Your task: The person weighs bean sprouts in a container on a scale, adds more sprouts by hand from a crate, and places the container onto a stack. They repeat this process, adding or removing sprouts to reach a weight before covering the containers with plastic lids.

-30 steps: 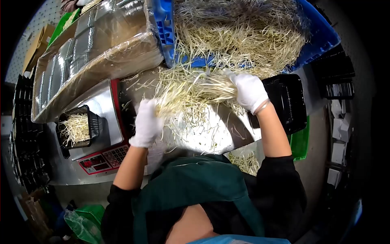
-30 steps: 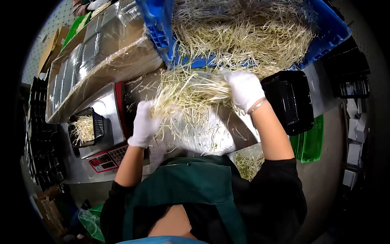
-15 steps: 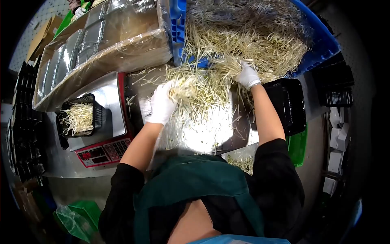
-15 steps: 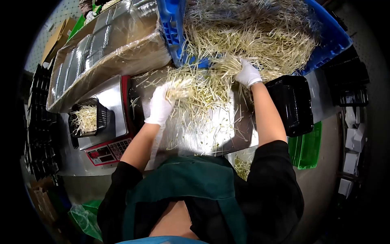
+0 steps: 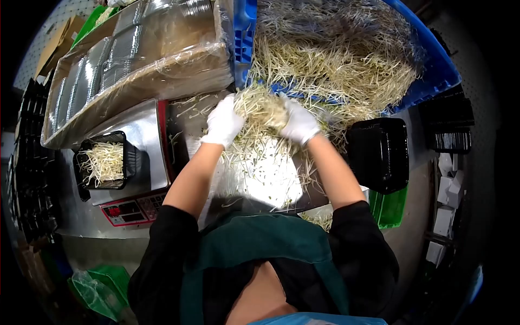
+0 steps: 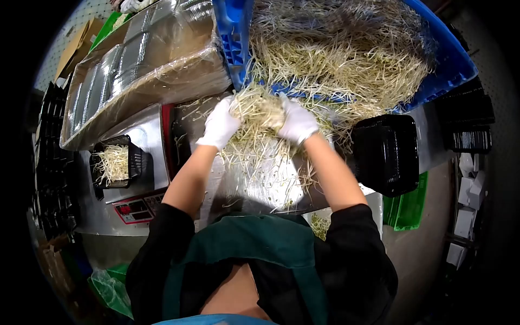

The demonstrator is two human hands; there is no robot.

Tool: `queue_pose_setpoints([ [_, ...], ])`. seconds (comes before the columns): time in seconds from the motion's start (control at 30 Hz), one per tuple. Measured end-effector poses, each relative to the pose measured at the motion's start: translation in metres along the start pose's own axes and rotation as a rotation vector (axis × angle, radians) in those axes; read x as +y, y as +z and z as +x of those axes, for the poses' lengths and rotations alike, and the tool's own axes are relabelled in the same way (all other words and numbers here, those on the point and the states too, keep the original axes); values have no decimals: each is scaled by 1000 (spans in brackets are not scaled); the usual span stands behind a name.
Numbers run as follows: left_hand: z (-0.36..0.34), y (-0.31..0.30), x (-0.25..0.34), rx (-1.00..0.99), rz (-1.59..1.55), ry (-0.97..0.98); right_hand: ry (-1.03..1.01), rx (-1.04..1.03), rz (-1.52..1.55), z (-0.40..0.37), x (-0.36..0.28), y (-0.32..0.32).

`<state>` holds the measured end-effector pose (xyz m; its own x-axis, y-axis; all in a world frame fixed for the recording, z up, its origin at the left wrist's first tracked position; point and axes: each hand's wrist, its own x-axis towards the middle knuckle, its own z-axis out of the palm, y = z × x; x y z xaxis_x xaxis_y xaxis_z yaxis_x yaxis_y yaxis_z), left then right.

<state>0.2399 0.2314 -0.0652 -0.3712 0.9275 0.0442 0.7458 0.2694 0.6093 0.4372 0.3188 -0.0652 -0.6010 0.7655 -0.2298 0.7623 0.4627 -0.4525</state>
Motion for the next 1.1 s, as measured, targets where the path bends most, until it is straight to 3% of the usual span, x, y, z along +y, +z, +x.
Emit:
queue_pose_setpoints([
  [0.03,-12,-12,1,8,2,0,-8,4,-1,3,3,-16],
  [0.1,-34,-38,-6,-44,-228,-122,311,-335,204,-3,-9,-59],
  [0.17,-71,-47,-30,86,-215,-222,176,-217,491,-32,-14,-62],
  [0.2,-90,-39,-53,157,-179,-208,100,-178,408,-37,2,-42],
  [0.23,-106,-21,-76,234,-144,-188,-358,-144,626,-57,-18,-40],
  [0.27,-122,-2,-88,331,-77,-131,-200,-106,1033,-82,-13,-12],
  [0.3,-135,-7,-84,244,214,-22,-195,-111,1031,-104,-15,8],
  [0.37,-138,10,-96,161,-282,-237,-65,113,-88,-135,-25,36],
  [0.43,-130,-7,-73,137,-279,-309,-92,91,-247,-153,-24,57],
  [0.47,-122,-14,-64,104,-266,-374,-20,183,-317,-142,-26,57],
  [0.5,-113,-11,-70,97,-11,-219,-82,346,-210,-123,-15,53],
  [0.53,-101,-5,-69,109,50,-69,-131,411,-131,-102,-10,46],
  [0.57,-90,-2,-67,126,112,84,-72,258,-67,-82,-8,29],
  [0.63,-75,5,-71,22,149,141,-15,-6,-137,-42,0,-2],
  [0.7,-80,1,-66,-87,182,193,12,-143,1314,-5,34,9],
  [0.77,-105,-24,-49,71,242,572,167,-77,382,-29,-11,-52],
  [0.8,-119,-31,-42,-46,272,593,-92,-160,699,-27,-6,-48],
  [0.83,-133,-34,-36,-171,300,612,-213,-200,1058,-29,-14,-38],
  [0.9,-149,-29,-21,38,345,807,-52,-374,955,-33,-36,-24],
  [0.97,-151,-21,-20,177,427,884,-355,-149,356,-34,-50,16],
  [1.03,-151,-12,-32,162,383,874,-566,-151,32,-48,-69,32],
  [1.1,-134,-19,-27,63,389,815,-721,-97,163,-51,-60,46],
])
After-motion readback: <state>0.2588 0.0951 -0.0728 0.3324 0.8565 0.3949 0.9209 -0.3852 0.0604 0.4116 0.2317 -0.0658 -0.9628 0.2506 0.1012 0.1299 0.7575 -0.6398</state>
